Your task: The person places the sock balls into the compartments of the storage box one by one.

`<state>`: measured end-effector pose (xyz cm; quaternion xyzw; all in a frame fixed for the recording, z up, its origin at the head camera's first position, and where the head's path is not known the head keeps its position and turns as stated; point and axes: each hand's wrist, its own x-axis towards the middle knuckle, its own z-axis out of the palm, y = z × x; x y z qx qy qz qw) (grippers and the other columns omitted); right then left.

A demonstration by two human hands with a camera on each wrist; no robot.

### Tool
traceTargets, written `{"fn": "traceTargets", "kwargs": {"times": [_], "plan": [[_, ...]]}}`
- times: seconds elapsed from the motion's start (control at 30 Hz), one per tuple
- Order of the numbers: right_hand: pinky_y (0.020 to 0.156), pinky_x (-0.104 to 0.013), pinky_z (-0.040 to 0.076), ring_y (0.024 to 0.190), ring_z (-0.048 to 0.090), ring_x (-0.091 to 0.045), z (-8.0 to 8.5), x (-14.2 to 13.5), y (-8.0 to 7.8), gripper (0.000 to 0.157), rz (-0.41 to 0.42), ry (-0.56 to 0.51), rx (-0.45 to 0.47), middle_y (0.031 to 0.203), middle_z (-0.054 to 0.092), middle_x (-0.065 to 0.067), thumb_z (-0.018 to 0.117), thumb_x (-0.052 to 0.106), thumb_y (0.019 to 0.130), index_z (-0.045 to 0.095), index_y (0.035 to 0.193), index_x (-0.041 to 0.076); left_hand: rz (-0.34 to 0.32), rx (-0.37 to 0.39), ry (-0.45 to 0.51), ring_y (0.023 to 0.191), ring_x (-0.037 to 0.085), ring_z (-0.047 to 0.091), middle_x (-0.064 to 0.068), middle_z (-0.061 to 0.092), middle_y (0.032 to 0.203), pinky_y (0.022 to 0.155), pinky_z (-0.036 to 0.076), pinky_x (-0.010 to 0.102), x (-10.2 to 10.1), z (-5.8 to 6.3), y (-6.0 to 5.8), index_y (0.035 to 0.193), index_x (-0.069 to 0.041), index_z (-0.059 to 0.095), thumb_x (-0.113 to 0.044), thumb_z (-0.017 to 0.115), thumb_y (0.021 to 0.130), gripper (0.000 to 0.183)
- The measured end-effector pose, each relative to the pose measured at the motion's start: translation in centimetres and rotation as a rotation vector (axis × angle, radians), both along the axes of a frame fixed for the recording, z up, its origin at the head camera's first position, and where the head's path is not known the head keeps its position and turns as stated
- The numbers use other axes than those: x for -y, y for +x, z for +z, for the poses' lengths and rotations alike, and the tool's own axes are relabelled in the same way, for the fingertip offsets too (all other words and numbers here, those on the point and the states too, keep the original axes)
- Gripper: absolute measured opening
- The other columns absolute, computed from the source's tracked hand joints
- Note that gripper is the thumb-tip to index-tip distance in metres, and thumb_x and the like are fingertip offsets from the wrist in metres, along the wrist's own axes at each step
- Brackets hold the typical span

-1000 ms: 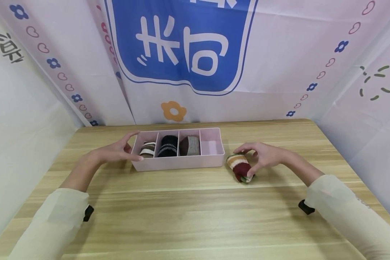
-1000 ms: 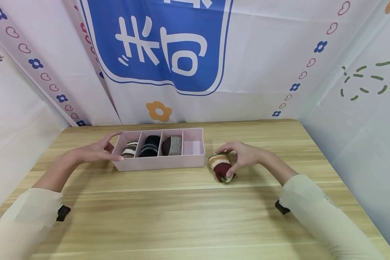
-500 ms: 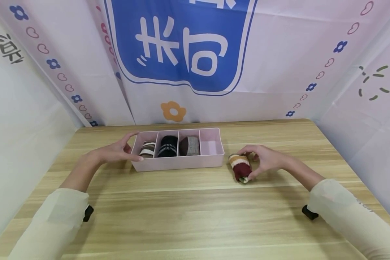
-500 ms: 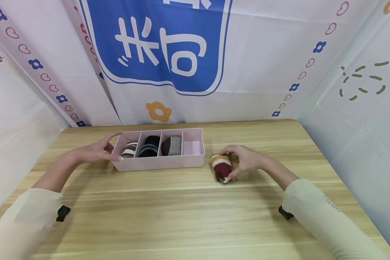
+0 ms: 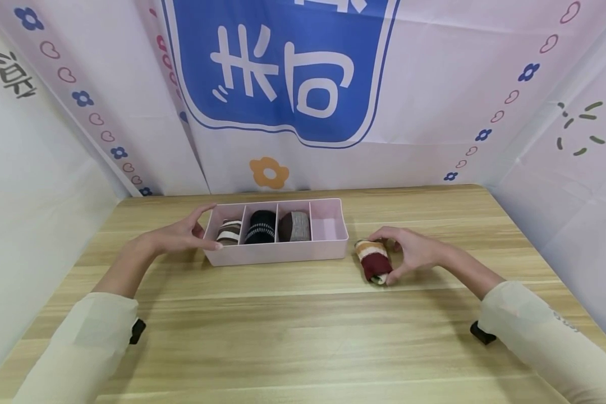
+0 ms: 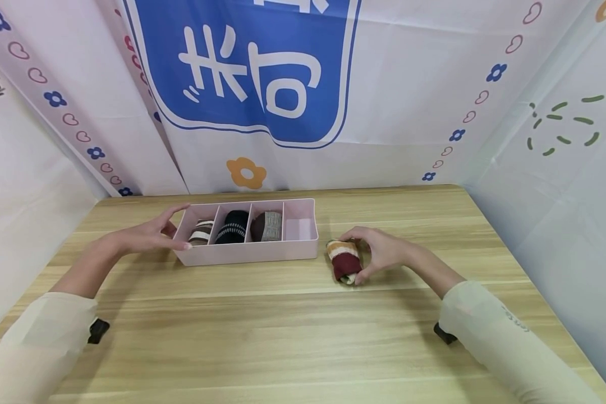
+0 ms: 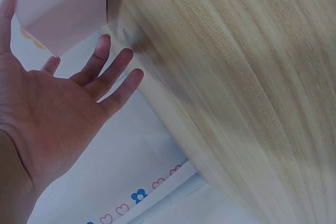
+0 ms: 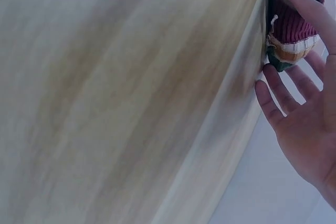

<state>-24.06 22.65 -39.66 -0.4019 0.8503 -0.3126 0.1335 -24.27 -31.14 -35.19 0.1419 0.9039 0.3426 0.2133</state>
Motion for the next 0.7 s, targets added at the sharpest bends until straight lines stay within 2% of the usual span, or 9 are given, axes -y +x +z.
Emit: {"fn": "traceTargets", "kwargs": {"times": [0.17,0.33,0.5,0.7], "plan": [[0.087,-0.048,0.054,0.107,0.059,-0.025,-0.26,0.02,0.03,0.074,-0.020,-0.030,-0.033,0.124,0.066,-0.012,0.095,0.023,0.069,0.062,0.131,-0.001,0.000,-0.002,-0.007,0.095,0.023,0.047,0.009,0.051,0.100,0.084,0.041,0.037,0.05,-0.12,-0.03,0.164,-0.007,0.000,-0.032,0.077,0.090,0.110],[0.084,-0.045,0.056,0.104,0.060,-0.025,-0.47,0.10,0.05,0.065,-0.037,-0.078,-0.023,0.121,0.067,-0.012,0.093,0.015,0.069,0.065,0.126,0.000,0.000,-0.005,-0.014,0.095,0.022,0.047,0.009,0.052,0.100,0.083,0.041,0.037,0.07,-0.16,-0.09,0.164,-0.007,0.000,-0.032,0.076,0.091,0.109],[0.083,-0.044,0.056,0.102,0.060,-0.027,-0.51,0.08,0.05,0.061,-0.047,-0.095,-0.009,0.120,0.068,-0.011,0.090,0.008,0.069,0.066,0.125,0.000,-0.001,-0.005,-0.012,0.094,0.023,0.047,0.009,0.052,0.100,0.083,0.041,0.037,0.10,-0.15,-0.13,0.164,-0.007,0.000,-0.032,0.077,0.090,0.110],[0.084,-0.044,0.056,0.102,0.060,-0.027,-0.60,-0.01,0.03,0.061,-0.062,-0.109,0.014,0.119,0.067,-0.010,0.090,0.008,0.069,0.067,0.125,0.001,-0.002,-0.004,-0.009,0.095,0.022,0.047,0.009,0.052,0.100,0.083,0.041,0.037,0.15,-0.16,-0.14,0.164,-0.007,0.000,-0.032,0.077,0.090,0.110]]}}
